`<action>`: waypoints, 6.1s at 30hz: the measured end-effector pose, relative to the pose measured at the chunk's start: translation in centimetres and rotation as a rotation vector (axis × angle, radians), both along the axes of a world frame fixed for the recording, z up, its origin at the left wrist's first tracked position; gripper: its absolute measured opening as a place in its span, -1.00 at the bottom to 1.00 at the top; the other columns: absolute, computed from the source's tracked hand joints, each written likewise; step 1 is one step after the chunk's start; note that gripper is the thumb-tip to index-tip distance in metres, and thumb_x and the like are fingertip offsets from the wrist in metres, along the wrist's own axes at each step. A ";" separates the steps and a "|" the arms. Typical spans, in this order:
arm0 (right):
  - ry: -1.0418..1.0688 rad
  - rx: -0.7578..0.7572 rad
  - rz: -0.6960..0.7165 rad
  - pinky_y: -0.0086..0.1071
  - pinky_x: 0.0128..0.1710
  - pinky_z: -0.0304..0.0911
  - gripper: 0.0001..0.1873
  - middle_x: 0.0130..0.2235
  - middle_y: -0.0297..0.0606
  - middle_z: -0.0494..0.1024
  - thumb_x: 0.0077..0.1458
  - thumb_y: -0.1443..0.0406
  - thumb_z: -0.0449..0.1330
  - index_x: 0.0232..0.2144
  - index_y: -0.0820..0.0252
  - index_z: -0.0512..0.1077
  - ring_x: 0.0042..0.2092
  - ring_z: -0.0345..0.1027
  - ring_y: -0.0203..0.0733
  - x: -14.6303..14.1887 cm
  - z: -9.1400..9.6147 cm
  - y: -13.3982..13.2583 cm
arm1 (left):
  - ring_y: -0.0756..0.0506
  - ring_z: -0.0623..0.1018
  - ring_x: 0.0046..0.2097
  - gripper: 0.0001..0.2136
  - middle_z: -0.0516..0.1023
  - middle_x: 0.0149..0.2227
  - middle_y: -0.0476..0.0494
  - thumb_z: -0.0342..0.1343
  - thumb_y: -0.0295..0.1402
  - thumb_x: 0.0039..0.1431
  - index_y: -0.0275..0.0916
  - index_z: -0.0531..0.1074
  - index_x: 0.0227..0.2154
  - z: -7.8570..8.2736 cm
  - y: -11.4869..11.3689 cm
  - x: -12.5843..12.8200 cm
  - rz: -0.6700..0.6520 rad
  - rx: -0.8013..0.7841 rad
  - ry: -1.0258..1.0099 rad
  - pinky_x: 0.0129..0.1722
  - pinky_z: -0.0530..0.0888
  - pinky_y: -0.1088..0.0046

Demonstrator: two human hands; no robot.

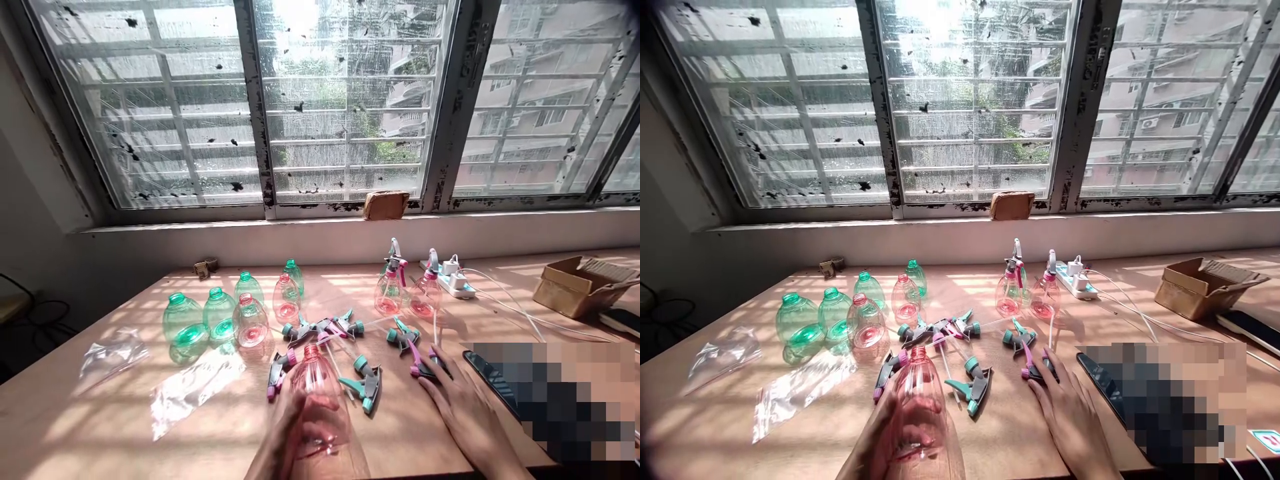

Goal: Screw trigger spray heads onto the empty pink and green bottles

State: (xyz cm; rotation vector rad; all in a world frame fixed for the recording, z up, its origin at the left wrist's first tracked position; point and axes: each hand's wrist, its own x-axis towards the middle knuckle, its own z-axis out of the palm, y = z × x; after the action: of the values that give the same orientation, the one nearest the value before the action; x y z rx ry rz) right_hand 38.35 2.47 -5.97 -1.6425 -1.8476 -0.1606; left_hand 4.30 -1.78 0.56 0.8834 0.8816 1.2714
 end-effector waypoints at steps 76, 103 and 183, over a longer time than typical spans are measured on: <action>1.192 -0.423 0.567 -0.23 -0.21 0.36 -0.51 -0.37 -0.22 0.62 0.15 -0.15 0.44 -0.26 0.16 0.71 -0.30 0.45 -0.06 -5.7 4.2 -2.8 | -0.57 0.18 0.53 -0.15 0.15 0.53 -0.38 0.62 0.06 -0.20 -0.05 0.54 0.20 -2.8 0.0 -0.9 0.030 0.435 0.483 0.49 0.22 -0.16; 1.412 -0.432 0.556 -0.24 -0.30 0.47 0.17 -0.04 -0.20 0.64 0.25 -0.11 0.39 0.57 -0.10 -0.25 -0.39 0.54 -0.17 -6.1 4.5 -3.4 | -0.43 0.60 0.23 -0.05 0.43 0.38 -0.38 0.67 -0.03 -0.22 -0.03 0.36 0.26 -0.9 -0.8 0.5 -0.002 0.150 0.289 0.23 0.55 0.03; 1.242 -0.592 0.572 -0.37 -0.29 0.47 0.11 -0.43 -0.47 0.66 0.23 -0.01 0.47 0.58 0.03 -0.04 -0.38 0.59 -0.18 -4.4 5.5 -3.7 | -0.38 0.51 0.35 -0.13 0.27 0.50 -0.34 0.49 -0.01 0.11 -0.05 0.21 0.40 2.3 -1.0 1.0 0.020 0.107 0.409 0.19 0.60 0.20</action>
State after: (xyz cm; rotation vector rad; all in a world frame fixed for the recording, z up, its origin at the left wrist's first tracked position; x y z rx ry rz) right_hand 33.95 -1.23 -0.51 -0.9729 -1.2501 1.4214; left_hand 5.27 -2.77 2.81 1.2498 1.1513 1.1811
